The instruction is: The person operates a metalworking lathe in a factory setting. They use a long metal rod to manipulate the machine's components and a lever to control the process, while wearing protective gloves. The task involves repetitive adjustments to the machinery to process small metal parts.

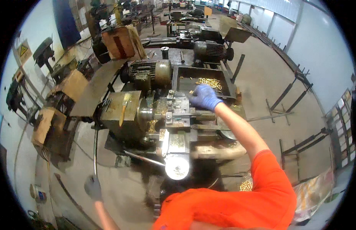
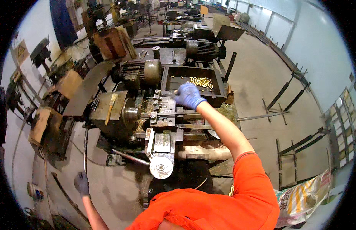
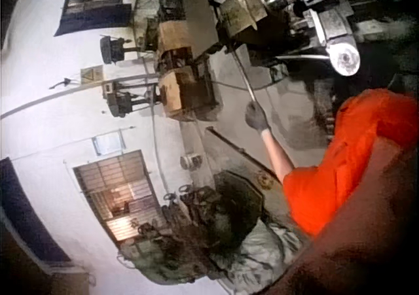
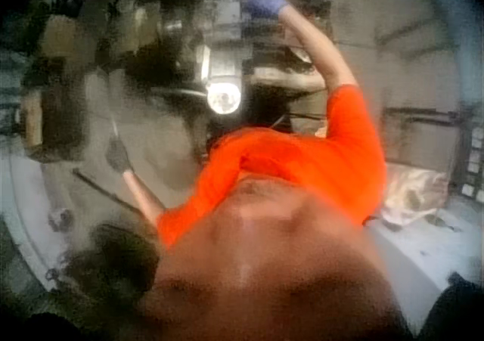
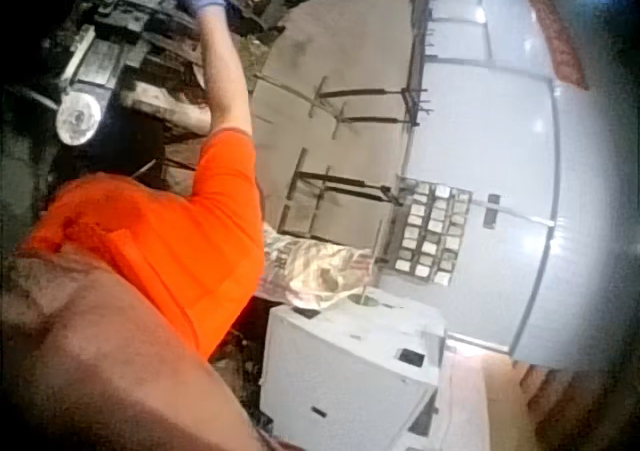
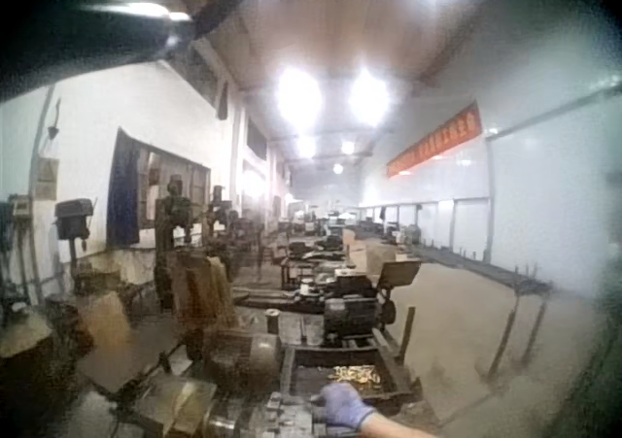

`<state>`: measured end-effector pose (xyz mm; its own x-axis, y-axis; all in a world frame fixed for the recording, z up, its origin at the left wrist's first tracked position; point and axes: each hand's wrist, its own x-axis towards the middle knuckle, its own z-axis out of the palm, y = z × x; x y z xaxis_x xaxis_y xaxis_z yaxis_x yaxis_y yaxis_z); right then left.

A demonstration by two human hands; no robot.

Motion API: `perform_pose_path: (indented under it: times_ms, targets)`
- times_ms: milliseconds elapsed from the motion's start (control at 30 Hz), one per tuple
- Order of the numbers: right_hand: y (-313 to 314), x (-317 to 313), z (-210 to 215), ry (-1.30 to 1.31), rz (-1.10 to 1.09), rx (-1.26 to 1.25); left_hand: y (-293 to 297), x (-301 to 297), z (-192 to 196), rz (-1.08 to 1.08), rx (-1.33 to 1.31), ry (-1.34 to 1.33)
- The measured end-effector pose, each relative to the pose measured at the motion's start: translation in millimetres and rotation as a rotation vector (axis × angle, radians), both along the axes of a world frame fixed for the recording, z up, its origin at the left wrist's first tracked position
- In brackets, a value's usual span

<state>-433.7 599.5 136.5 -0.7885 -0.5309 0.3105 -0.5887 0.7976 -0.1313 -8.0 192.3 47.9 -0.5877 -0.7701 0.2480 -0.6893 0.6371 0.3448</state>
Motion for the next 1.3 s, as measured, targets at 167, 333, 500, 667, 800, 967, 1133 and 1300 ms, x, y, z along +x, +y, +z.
perform_pose_path:
  times_ms: [167, 333, 500, 667, 800, 967, 1133, 1300]
  targets:
    - [22.6, 13.8, -17.9, 0.143, 0.033, -0.123, 33.7, -117.1, 46.1, -0.303, 0.148, 0.517]
    - [21.3, 116.6, -36.2, 0.112, 0.322, -0.337, 77.5, -199.5, 77.0, -0.41, -0.041, 0.472]
    - [73.6, 186.2, -105.2, -0.09, 0.197, -0.338, 87.9, -230.0, 52.7, -0.593, -0.154, 0.482]
    - [125.1, 224.9, -131.3, -0.42, -0.048, -0.302, 86.3, -227.7, 44.9, -0.573, -0.205, 0.53]
    - [129.7, 227.6, -118.0, -0.482, -0.127, -0.241, 95.7, -238.2, 44.6, -0.684, -0.197, 0.678]
    - [120.6, 230.8, -101.8, -0.416, -0.095, -0.338, 156.6, -265.2, 58.5, -0.875, -0.149, 0.574]
    - [122.5, 235.1, -100.9, -0.505, -0.123, -0.399, 167.3, -313.3, 25.7, -0.873, -0.232, 0.27]
    - [145.1, 238.7, -128.7, -0.353, -0.119, -0.381, 177.6, -307.5, 35.5, -0.933, -0.181, 0.077]
